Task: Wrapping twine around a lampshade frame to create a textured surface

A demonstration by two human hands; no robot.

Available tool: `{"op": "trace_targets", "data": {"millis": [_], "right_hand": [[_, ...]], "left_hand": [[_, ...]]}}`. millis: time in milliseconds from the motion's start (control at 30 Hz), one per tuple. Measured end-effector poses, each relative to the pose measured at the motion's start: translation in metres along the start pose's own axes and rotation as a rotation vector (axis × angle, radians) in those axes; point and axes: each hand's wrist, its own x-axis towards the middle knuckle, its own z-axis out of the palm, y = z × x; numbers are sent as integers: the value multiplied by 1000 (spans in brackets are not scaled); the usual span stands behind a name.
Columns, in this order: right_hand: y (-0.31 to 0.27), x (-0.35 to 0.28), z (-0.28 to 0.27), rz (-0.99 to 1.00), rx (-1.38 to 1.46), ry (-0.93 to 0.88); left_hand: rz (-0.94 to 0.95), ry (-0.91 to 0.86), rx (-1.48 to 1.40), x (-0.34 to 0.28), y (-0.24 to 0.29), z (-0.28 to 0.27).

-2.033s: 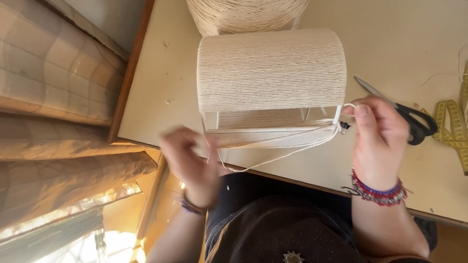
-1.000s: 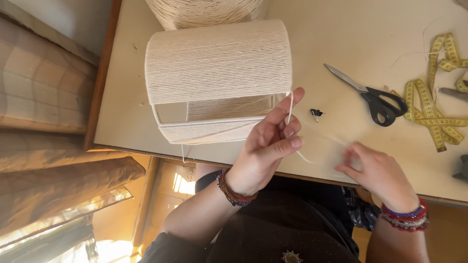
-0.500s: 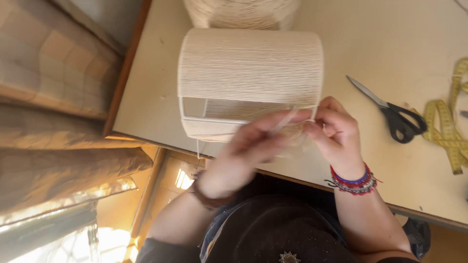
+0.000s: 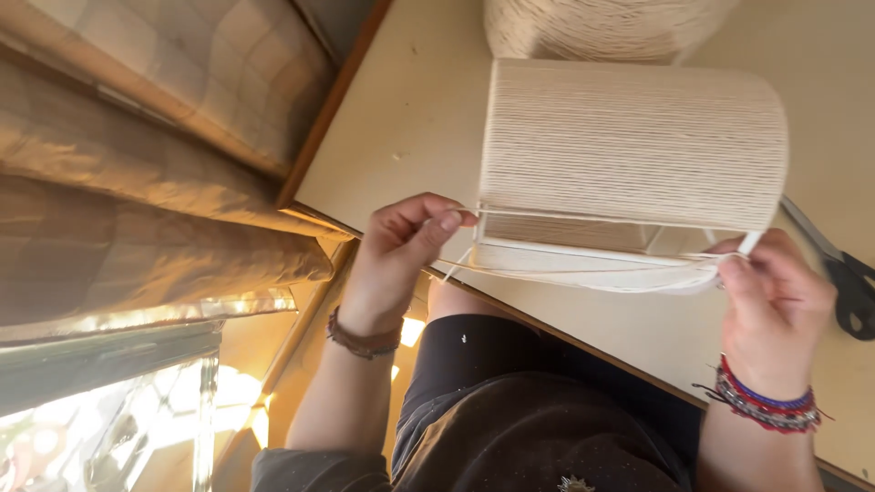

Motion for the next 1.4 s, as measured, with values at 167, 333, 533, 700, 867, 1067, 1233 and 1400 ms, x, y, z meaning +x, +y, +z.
{"op": "trace_targets", "data": {"millis": [167,333,533,700,867,1067,1233,1400], "right_hand": [[17,1,-4,-15,48,7],[17,1,-4,-10,54,7],[9,2,0,17,63,25],[-6,5,1,45,129,-21],[13,2,-25,139,-47,57],[68,-17,-62,146,-921,-53],[82,-26,-50,248,-893,-13],[97,-27,-47,216,-950,76]], "left_hand": [[-80,-60,-204,7,-16,-6],[-124,-94,-307,19,-32,-11],[-142,-177,-546,24,-35,-3],[-167,-148,-769,25,-47,4],[-264,-97,-768,29,-49,6],[-266,-34,-760,29,-41,14],[-232,16,-646,28,-45,16],[-174,94,-532,26,-37,26]]}}
